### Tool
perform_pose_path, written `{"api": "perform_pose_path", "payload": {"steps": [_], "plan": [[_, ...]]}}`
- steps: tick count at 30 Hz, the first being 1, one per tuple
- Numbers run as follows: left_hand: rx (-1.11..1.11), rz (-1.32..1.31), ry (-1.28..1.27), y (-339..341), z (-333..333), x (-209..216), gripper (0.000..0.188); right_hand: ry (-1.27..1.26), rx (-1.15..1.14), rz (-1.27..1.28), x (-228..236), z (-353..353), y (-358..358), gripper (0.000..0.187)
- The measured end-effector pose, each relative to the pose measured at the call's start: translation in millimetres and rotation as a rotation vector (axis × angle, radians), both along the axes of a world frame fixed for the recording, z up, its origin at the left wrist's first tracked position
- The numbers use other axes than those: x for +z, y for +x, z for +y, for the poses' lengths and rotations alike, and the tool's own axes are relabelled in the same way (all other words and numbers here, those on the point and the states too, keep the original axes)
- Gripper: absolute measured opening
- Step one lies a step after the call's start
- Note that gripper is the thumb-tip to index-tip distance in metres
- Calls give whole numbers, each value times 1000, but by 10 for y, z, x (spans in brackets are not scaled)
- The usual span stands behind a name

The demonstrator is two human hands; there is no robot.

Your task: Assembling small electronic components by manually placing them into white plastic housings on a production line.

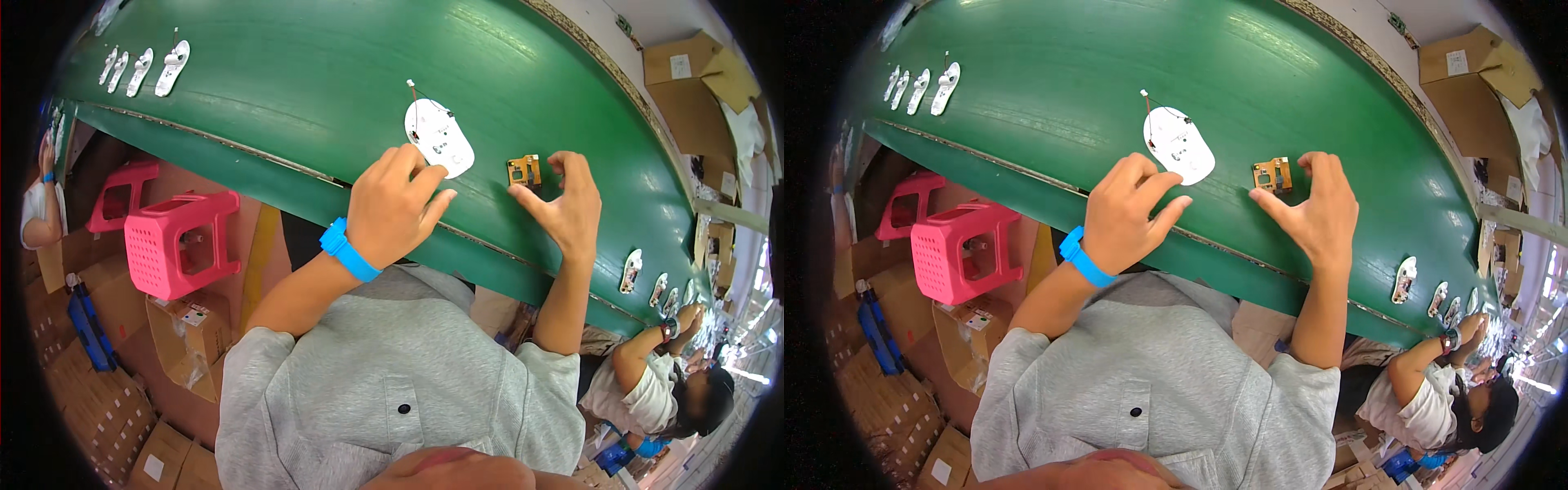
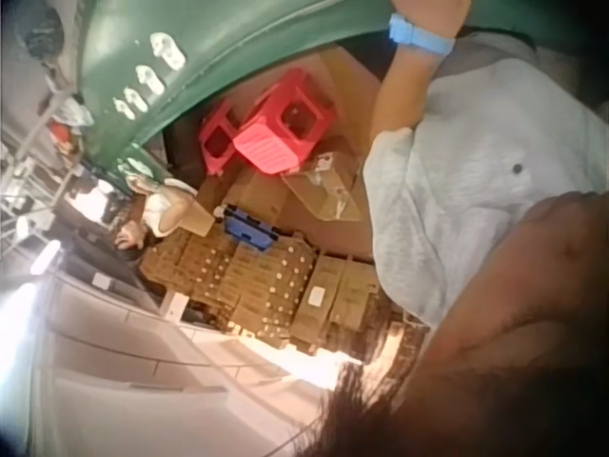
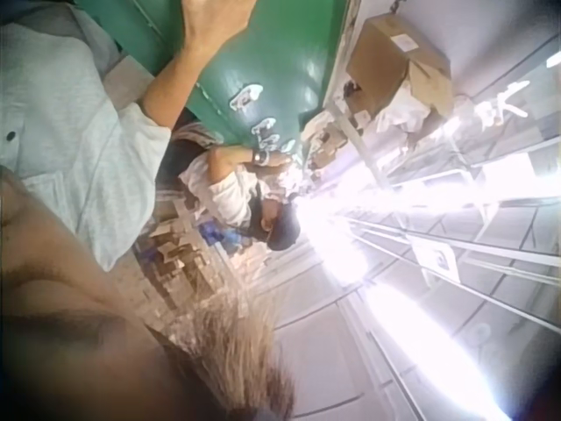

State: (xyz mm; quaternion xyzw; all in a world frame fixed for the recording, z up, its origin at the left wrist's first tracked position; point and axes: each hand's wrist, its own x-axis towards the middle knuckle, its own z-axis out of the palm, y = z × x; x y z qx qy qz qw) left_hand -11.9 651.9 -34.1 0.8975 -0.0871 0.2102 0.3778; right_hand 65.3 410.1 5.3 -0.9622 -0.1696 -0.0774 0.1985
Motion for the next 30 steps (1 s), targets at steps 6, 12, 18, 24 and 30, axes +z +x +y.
{"api": "perform_pose_path", "payload": {"steps": [6,12,18,24,30], "plan": [[14,14,130,85,-122,-136,21,-27,15,163,-128,-56,-6,43],[-16,-2,129,52,68,-158,18,141,198,102,-204,-57,39,50],[-109,3,70,21,376,-170,19,153,212,146,-173,-96,60,48],[-120,13,-83,-27,374,-149,20,240,214,146,-206,-39,66,46],[-103,38,-142,-41,390,-174,19,385,349,13,-276,126,40,47]]}}
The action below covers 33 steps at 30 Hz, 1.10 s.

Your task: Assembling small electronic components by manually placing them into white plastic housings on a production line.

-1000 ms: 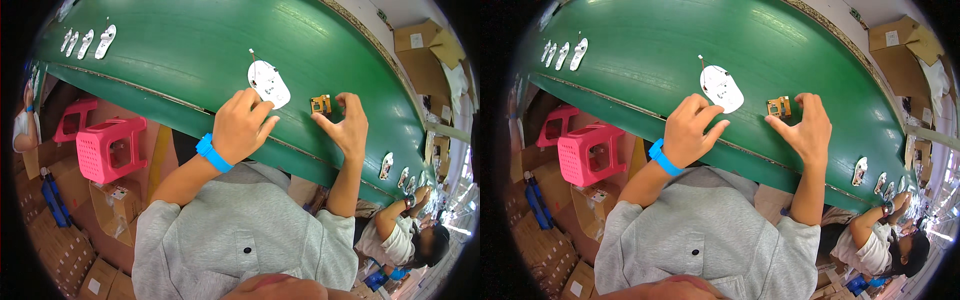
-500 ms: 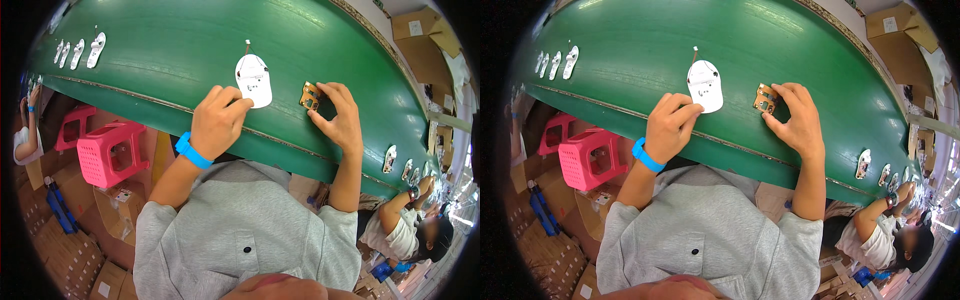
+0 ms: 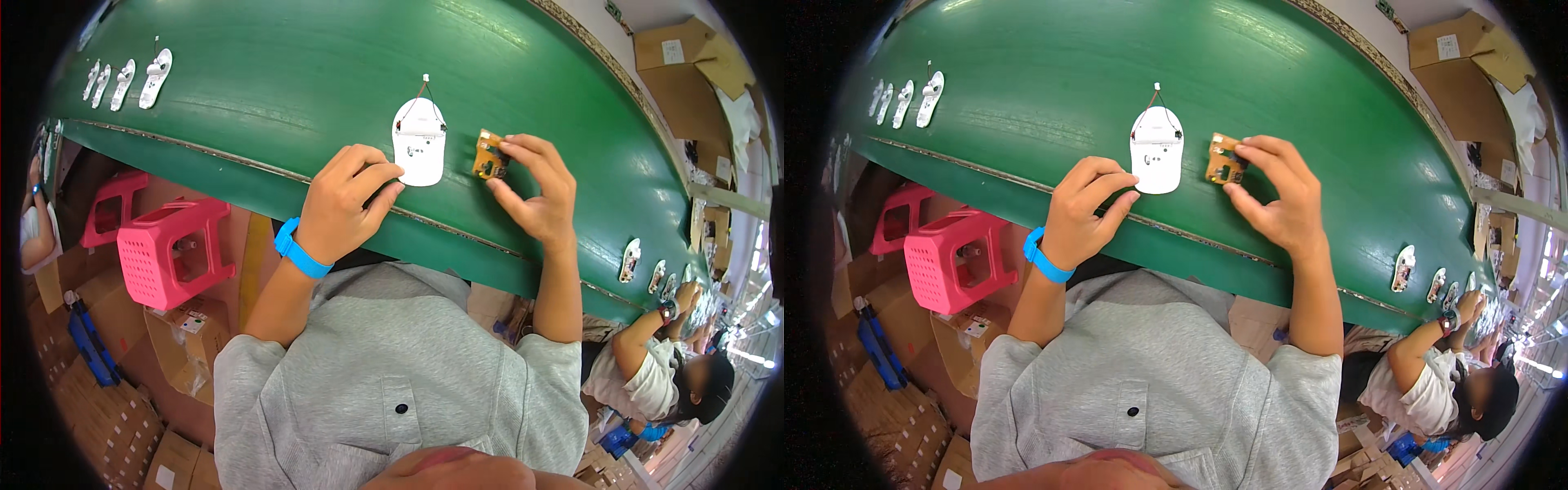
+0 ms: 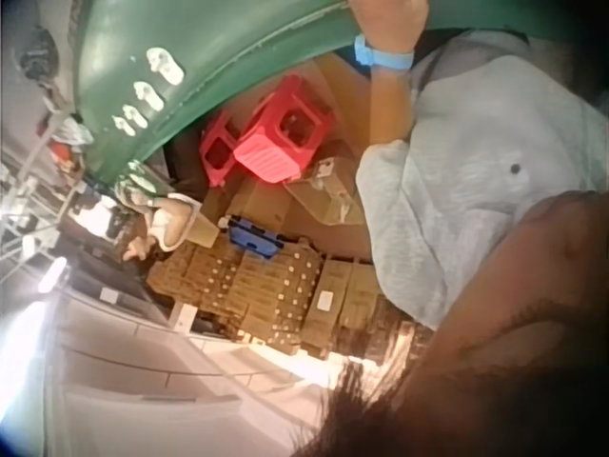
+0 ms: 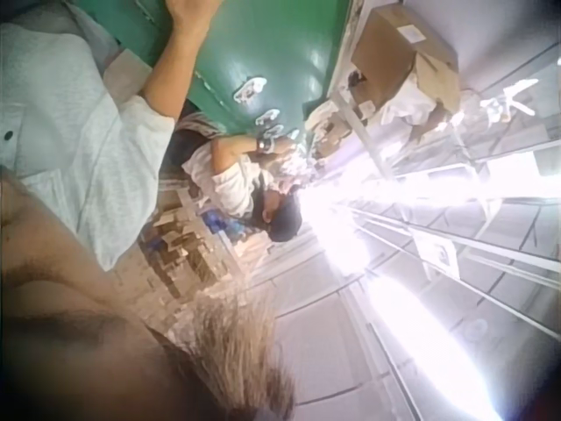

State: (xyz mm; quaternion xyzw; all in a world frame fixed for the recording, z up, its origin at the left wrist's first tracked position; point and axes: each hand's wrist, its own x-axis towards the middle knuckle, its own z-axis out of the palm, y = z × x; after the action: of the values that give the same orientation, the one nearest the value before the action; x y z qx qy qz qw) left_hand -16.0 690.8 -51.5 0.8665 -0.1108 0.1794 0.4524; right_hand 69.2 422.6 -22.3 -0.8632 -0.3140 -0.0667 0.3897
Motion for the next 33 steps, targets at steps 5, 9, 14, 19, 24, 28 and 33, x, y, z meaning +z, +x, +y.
{"api": "perform_pose_path", "payload": {"steps": [5,9,14,19,24,28,33], "plan": [[-5,8,11,-20,1,-8,19,-5,111,-51,29,255,-96,45],[2,6,21,-22,16,-8,19,-28,187,-6,71,393,-88,43],[17,-19,12,-12,23,-27,18,-26,161,-2,100,493,-41,44],[13,-46,-16,-12,39,-64,16,-90,217,66,91,546,-35,43],[5,-32,-19,-19,58,-64,15,-176,241,105,88,573,-22,41],[-4,-9,-31,-22,52,-56,13,-218,263,146,132,572,6,38],[-10,12,-36,-21,71,-40,13,-268,274,150,183,577,20,37]]}}
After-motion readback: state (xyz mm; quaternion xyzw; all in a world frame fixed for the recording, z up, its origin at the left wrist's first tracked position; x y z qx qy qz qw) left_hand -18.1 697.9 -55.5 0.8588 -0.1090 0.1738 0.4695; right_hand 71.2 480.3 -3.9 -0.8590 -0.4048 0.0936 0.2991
